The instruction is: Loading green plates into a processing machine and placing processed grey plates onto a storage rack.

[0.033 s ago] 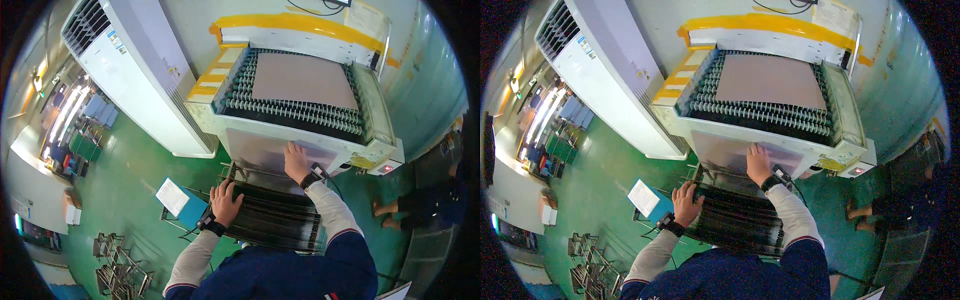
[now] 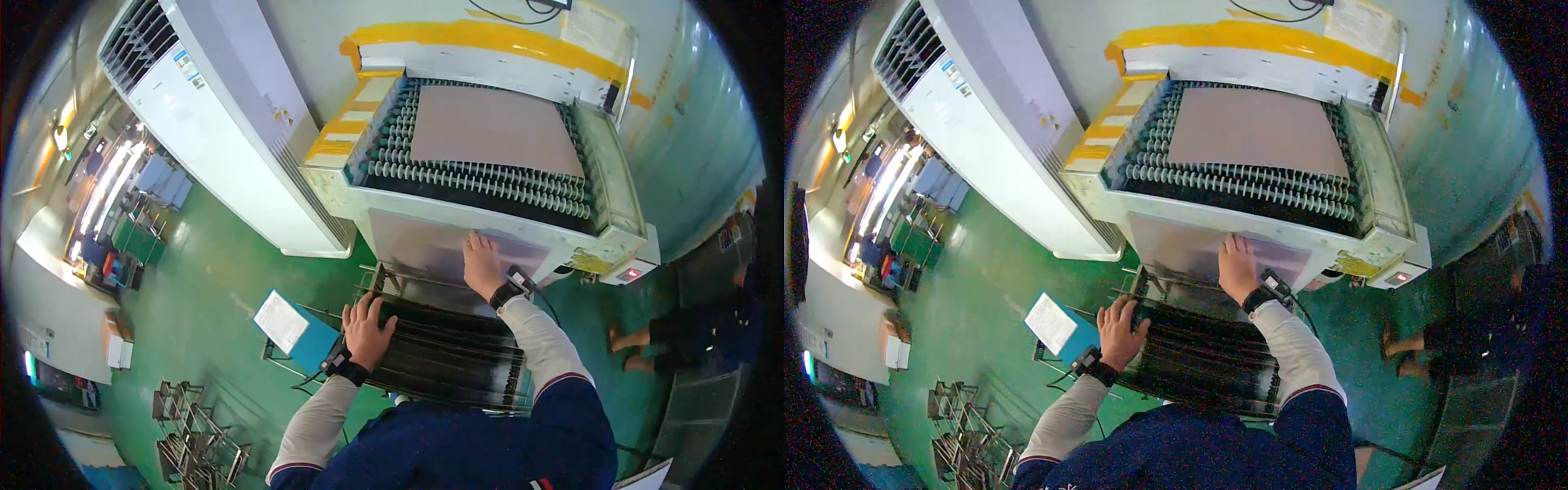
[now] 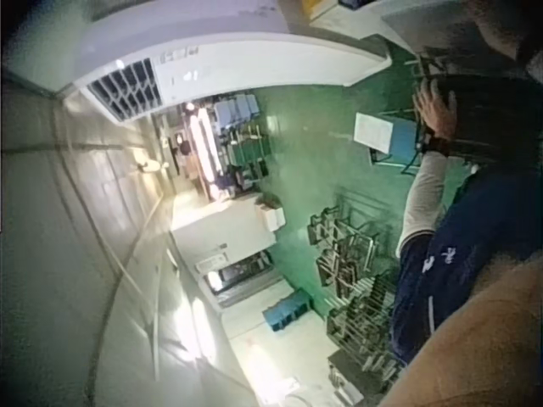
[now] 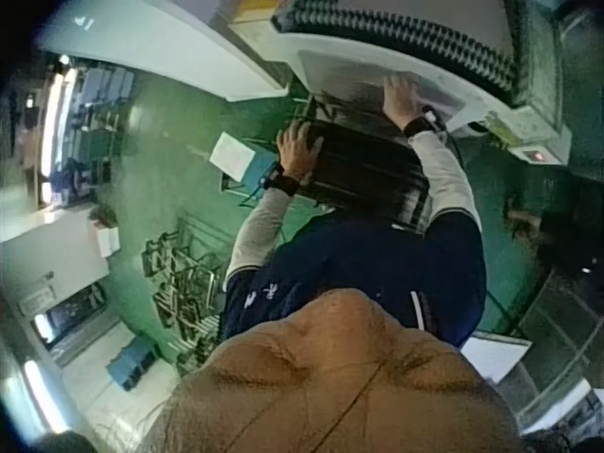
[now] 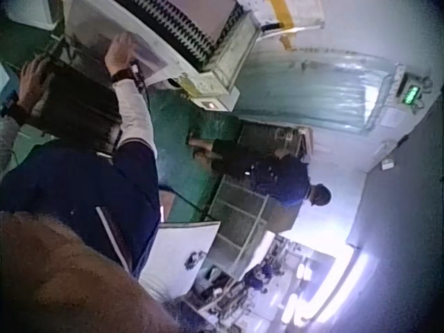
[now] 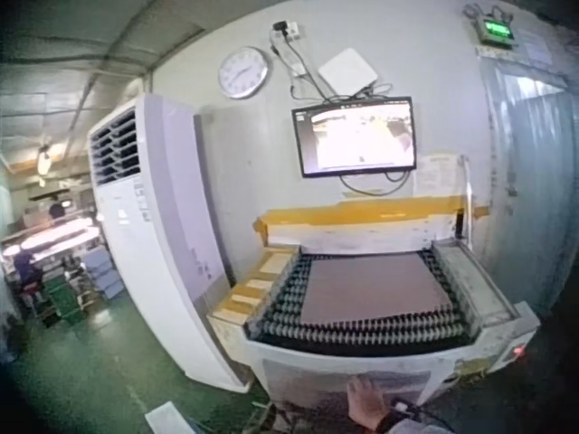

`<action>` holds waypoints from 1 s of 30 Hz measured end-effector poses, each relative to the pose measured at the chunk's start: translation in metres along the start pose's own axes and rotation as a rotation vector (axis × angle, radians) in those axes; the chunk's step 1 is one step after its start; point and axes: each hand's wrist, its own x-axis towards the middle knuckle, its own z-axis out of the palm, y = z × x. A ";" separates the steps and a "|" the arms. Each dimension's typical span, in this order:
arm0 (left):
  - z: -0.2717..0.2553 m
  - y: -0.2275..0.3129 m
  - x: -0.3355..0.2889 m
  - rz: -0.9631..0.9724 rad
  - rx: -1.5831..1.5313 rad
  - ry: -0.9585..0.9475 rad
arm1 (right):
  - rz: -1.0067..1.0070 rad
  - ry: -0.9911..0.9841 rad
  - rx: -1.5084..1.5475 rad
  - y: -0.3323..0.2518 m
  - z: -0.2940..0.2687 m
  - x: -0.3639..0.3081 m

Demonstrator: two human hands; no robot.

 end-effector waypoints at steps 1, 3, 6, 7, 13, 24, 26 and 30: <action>0.000 0.000 0.001 0.001 0.000 0.009 | -0.013 0.008 0.014 -0.001 0.001 -0.002; 0.000 0.000 0.000 0.004 0.005 0.017 | -0.011 0.009 0.023 -0.003 0.003 -0.006; 0.000 0.000 0.000 0.016 -0.001 0.008 | -0.041 0.102 -0.027 -0.008 0.001 -0.008; 0.000 0.000 0.000 0.028 -0.009 0.014 | -0.044 0.107 -0.008 -0.008 -0.001 -0.008; 0.001 -0.001 0.000 0.017 0.004 0.024 | 0.004 0.097 0.207 -0.006 0.000 0.008; 0.002 -0.003 0.000 0.034 0.019 0.042 | 0.133 -0.174 0.218 0.017 0.050 0.038; 0.002 -0.004 0.000 0.036 0.015 0.062 | 0.098 -0.150 0.229 0.019 0.052 0.037; 0.004 -0.005 -0.002 0.026 -0.011 0.077 | 0.074 -0.142 0.242 0.020 0.050 0.032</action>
